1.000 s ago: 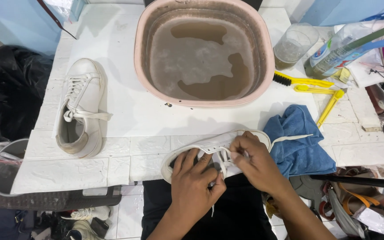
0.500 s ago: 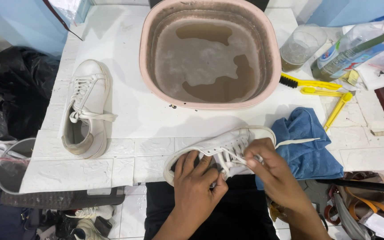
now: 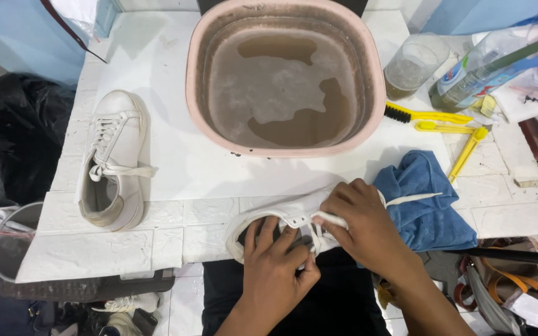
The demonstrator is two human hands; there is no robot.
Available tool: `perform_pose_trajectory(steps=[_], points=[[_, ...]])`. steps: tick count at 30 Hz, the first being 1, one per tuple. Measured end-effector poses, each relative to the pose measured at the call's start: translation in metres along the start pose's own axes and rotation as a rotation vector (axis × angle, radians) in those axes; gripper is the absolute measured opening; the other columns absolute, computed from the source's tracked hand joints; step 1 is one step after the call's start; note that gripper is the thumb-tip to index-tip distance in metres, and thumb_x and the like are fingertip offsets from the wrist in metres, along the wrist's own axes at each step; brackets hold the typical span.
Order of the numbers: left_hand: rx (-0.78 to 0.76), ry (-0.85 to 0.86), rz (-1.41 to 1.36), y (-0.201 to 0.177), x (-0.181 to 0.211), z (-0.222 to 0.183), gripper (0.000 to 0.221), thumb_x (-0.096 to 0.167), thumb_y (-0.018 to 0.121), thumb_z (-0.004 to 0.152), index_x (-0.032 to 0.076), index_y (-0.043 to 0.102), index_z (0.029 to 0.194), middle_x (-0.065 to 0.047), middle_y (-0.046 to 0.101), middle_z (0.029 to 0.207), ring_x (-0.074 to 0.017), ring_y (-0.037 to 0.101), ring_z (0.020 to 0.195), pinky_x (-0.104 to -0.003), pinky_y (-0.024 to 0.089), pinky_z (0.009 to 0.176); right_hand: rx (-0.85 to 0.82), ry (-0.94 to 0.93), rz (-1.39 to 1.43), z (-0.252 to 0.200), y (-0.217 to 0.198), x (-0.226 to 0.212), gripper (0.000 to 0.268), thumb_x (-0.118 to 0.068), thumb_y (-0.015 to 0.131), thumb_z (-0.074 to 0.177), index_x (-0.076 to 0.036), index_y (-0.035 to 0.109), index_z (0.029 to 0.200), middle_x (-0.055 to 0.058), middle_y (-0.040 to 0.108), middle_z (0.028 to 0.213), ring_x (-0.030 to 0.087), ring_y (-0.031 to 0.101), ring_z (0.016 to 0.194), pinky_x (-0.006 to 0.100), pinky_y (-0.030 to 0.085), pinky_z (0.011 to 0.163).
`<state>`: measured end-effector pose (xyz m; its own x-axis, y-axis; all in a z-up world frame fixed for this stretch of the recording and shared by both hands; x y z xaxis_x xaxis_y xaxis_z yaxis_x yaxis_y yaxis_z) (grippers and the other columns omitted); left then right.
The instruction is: The person is carefully unlacing a white sneaker on a cluttered workbench.
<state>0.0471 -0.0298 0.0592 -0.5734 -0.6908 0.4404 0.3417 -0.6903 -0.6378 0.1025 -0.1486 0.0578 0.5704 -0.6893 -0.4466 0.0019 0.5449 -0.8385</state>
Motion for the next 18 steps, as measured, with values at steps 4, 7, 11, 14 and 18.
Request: perform_pose_trajectory(steps=[4, 7, 11, 14, 18], points=[[-0.006, -0.007, -0.01, 0.003, -0.004, 0.0, 0.013, 0.012, 0.059, 0.07, 0.007, 0.055, 0.059, -0.009, 0.061, 0.083, -0.0338, 0.052, 0.092, -0.048, 0.04, 0.081, 0.09, 0.076, 0.553, -0.004, -0.011, -0.004, 0.018, -0.02, 0.051, 0.088, -0.009, 0.06, 0.077, -0.001, 0.054, 0.074, 0.014, 0.046, 0.077, 0.028, 0.037, 0.073], [-0.011, -0.025, 0.0, 0.008, -0.008, 0.002, 0.019, 0.015, 0.059, 0.073, 0.008, 0.054, 0.057, -0.009, 0.064, 0.084, -0.0347, 0.053, 0.095, -0.051, 0.039, 0.083, 0.201, 0.111, 0.689, -0.014, -0.008, 0.014, 0.019, -0.018, 0.049, 0.087, -0.009, 0.056, 0.072, 0.005, 0.054, 0.078, 0.016, 0.049, 0.08, 0.03, 0.038, 0.074], [-0.005, -0.039, -0.015, 0.009, -0.011, 0.001, 0.018, 0.013, 0.059, 0.07, 0.008, 0.05, 0.055, -0.007, 0.063, 0.084, -0.0336, 0.052, 0.094, -0.049, 0.04, 0.083, 0.268, 0.163, 1.44, -0.039, 0.021, 0.059, 0.017, -0.016, 0.05, 0.088, -0.008, 0.062, 0.078, 0.007, 0.065, 0.079, 0.019, 0.06, 0.077, 0.032, 0.044, 0.079], [-0.027, -0.098, -0.011, 0.015, -0.021, -0.002, 0.02, 0.018, 0.059, 0.072, 0.01, 0.052, 0.055, -0.006, 0.067, 0.088, -0.034, 0.053, 0.099, -0.048, 0.037, 0.088, 0.18, -0.012, 1.574, -0.024, 0.007, 0.046, 0.03, -0.028, 0.041, 0.086, -0.012, 0.06, 0.068, 0.001, 0.056, 0.063, 0.018, 0.05, 0.066, 0.034, 0.034, 0.075], [-0.072, -0.109, -0.025, 0.02, -0.024, 0.0, 0.02, 0.021, 0.058, 0.073, 0.009, 0.055, 0.057, -0.004, 0.067, 0.09, -0.0341, 0.053, 0.101, -0.047, 0.037, 0.087, 0.097, 0.22, 1.295, -0.026, 0.011, 0.055, 0.036, -0.031, 0.054, 0.083, -0.009, 0.057, 0.054, 0.002, 0.052, 0.049, 0.013, 0.047, 0.056, 0.032, 0.043, 0.071]])
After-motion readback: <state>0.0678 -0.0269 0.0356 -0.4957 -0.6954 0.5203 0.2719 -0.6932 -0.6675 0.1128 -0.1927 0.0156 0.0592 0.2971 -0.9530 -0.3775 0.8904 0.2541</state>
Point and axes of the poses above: each hand's wrist, its own z-axis towards the middle knuckle, its own y-axis out of the palm, x = y × z, the point moved 7 cm from there along z, towards the middle knuckle
